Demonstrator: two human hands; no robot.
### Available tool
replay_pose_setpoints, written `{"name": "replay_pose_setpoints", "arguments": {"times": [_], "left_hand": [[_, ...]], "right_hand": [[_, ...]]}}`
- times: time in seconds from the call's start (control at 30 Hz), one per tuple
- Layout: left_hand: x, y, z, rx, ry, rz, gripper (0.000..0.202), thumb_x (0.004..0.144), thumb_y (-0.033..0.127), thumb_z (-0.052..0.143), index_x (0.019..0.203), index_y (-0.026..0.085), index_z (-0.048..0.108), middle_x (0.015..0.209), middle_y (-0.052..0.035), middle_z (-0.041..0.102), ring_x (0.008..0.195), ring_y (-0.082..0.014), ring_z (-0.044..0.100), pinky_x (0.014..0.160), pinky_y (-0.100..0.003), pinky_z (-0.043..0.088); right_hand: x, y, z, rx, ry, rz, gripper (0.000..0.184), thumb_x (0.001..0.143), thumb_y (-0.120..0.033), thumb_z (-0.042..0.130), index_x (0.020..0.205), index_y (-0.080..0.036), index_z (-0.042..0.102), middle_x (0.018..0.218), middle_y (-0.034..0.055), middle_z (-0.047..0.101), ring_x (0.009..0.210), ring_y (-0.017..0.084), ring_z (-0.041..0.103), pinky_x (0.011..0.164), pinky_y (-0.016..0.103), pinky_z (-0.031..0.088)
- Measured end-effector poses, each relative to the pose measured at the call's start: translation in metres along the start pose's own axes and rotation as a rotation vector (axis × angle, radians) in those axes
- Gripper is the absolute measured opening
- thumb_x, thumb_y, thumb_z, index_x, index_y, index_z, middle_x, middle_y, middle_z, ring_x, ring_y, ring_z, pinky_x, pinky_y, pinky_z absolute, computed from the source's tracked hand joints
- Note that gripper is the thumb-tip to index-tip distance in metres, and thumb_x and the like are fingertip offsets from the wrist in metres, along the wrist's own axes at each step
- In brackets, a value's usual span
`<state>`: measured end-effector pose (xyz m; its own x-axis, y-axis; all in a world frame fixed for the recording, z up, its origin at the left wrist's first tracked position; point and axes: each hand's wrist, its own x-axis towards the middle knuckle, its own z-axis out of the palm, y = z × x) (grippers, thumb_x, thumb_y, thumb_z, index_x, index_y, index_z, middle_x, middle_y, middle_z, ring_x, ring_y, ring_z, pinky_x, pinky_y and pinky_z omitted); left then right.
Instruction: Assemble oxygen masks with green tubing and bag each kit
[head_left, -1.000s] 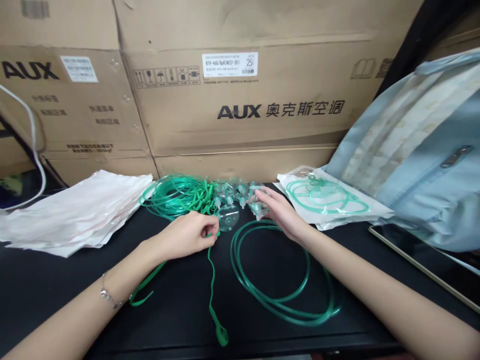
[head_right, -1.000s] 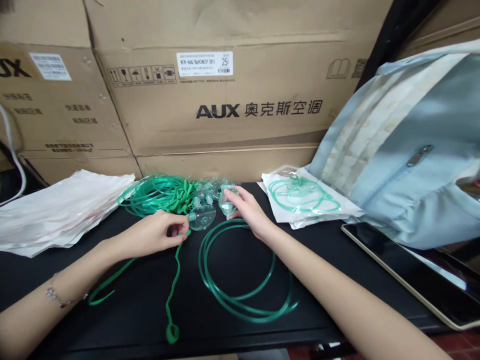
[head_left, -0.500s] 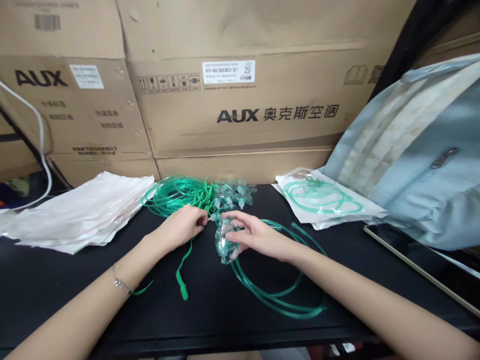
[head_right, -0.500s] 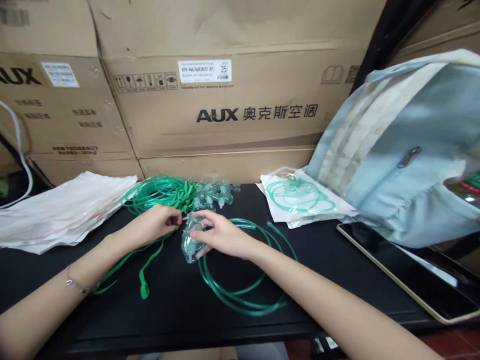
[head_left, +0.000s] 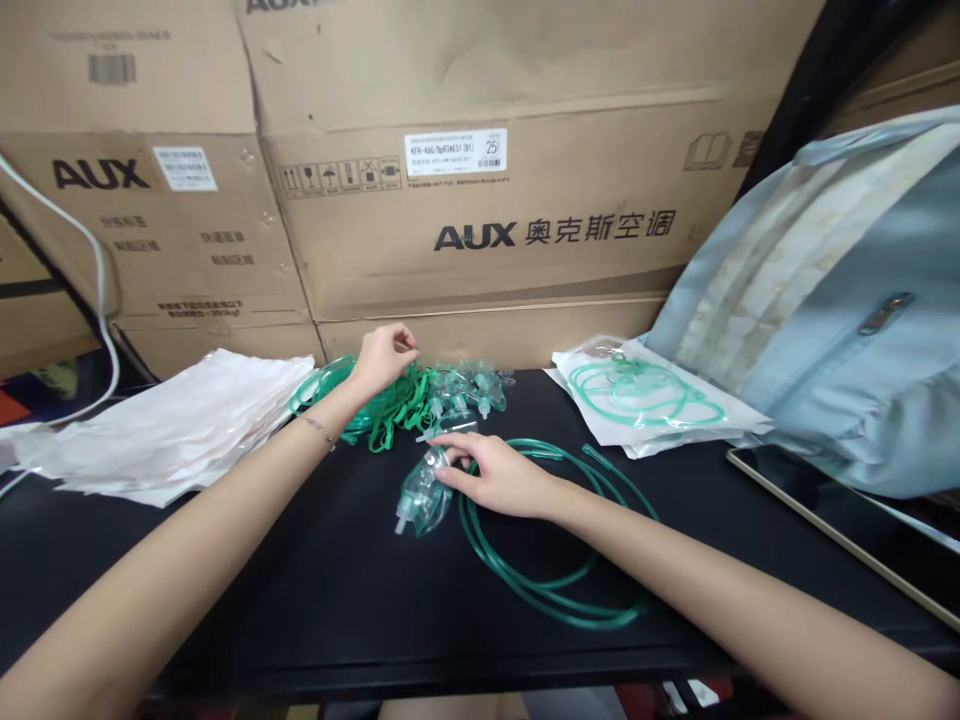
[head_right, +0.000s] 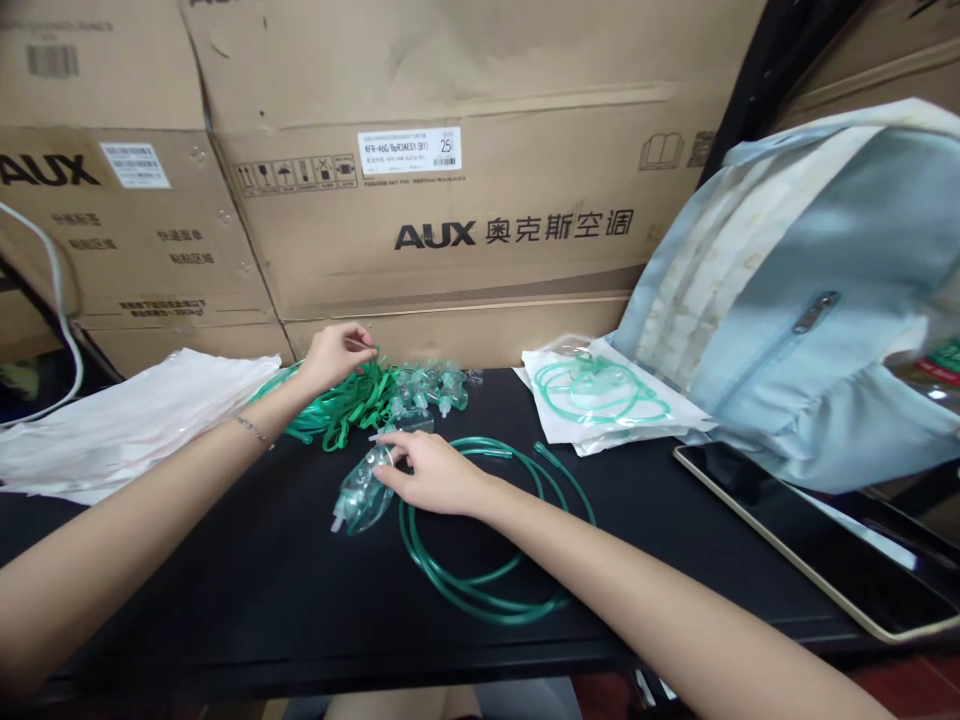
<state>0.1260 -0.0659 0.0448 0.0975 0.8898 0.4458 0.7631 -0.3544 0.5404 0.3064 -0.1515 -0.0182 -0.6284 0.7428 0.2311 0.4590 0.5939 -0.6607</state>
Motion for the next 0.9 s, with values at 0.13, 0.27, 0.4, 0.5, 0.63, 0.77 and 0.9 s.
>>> {"name": "replay_pose_setpoints", "arguments": {"times": [0.13, 0.27, 0.4, 0.5, 0.63, 0.77, 0.9], "left_hand": [[-0.017, 0.011, -0.002, 0.034, -0.15, 0.075, 0.021, 0.076, 0.034, 0.05, 0.08, 0.015, 0.055, 0.079, -0.0017, 0.061, 0.078, -0.015, 0.057, 0.073, -0.027, 0.042], [-0.076, 0.017, -0.01, 0.05, -0.378, 0.139, 0.031, 0.072, 0.046, 0.056, 0.08, 0.017, 0.061, 0.077, -0.0016, 0.064, 0.075, -0.0169, 0.058, 0.069, -0.027, 0.043], [-0.12, 0.019, -0.005, 0.098, -0.484, 0.102, 0.039, 0.075, 0.051, 0.052, 0.097, 0.019, 0.059, 0.091, -0.0047, 0.064, 0.08, -0.0178, 0.058, 0.068, -0.027, 0.044], [-0.127, 0.023, 0.005, 0.131, -0.426, 0.093, 0.035, 0.082, 0.048, 0.043, 0.089, 0.018, 0.059, 0.087, -0.0039, 0.063, 0.075, -0.0166, 0.057, 0.068, -0.027, 0.043], [-0.124, 0.029, 0.011, 0.226, -0.392, 0.076, 0.035, 0.084, 0.048, 0.038, 0.086, 0.02, 0.059, 0.086, -0.0033, 0.063, 0.075, -0.0187, 0.057, 0.063, -0.029, 0.043], [-0.116, 0.036, 0.011, 0.207, -0.292, 0.141, 0.036, 0.083, 0.049, 0.041, 0.091, 0.017, 0.058, 0.096, -0.0076, 0.062, 0.096, -0.0245, 0.054, 0.082, -0.038, 0.042], [-0.107, 0.064, 0.017, -0.264, -0.415, 0.065, 0.042, 0.077, 0.045, 0.054, 0.107, 0.015, 0.051, 0.114, -0.0125, 0.056, 0.105, -0.0235, 0.052, 0.091, -0.04, 0.041]], "right_hand": [[0.001, 0.0, -0.008, -0.125, 0.145, 0.005, 0.029, 0.081, -0.023, 0.05, 0.108, -0.014, 0.056, 0.084, 0.0047, 0.066, 0.076, 0.016, 0.056, 0.072, 0.031, 0.042], [-0.01, 0.015, -0.042, -0.349, 0.203, -0.004, 0.021, 0.082, -0.02, 0.047, 0.098, -0.015, 0.06, 0.088, 0.0077, 0.062, 0.085, 0.019, 0.055, 0.079, 0.034, 0.042], [-0.025, 0.043, -0.072, -0.516, -0.095, 0.062, 0.046, 0.077, -0.034, 0.058, 0.118, -0.013, 0.051, 0.114, 0.0144, 0.053, 0.106, 0.027, 0.047, 0.089, 0.041, 0.039], [-0.033, 0.056, -0.074, -0.585, -0.187, 0.038, 0.036, 0.083, -0.025, 0.047, 0.117, -0.012, 0.05, 0.11, 0.0137, 0.053, 0.102, 0.025, 0.049, 0.087, 0.039, 0.041], [-0.044, 0.055, -0.068, -0.693, -0.142, -0.024, 0.023, 0.083, -0.01, 0.035, 0.095, -0.011, 0.054, 0.091, 0.013, 0.053, 0.083, 0.022, 0.051, 0.077, 0.038, 0.044], [-0.056, 0.052, -0.078, -0.597, -0.037, -0.08, 0.021, 0.08, -0.008, 0.033, 0.092, -0.016, 0.048, 0.09, 0.0104, 0.05, 0.073, 0.019, 0.05, 0.07, 0.035, 0.045], [-0.05, 0.039, -0.102, -0.524, 0.023, -0.101, 0.02, 0.079, -0.01, 0.033, 0.093, -0.019, 0.044, 0.083, 0.0073, 0.051, 0.068, 0.018, 0.05, 0.065, 0.033, 0.044]]}}
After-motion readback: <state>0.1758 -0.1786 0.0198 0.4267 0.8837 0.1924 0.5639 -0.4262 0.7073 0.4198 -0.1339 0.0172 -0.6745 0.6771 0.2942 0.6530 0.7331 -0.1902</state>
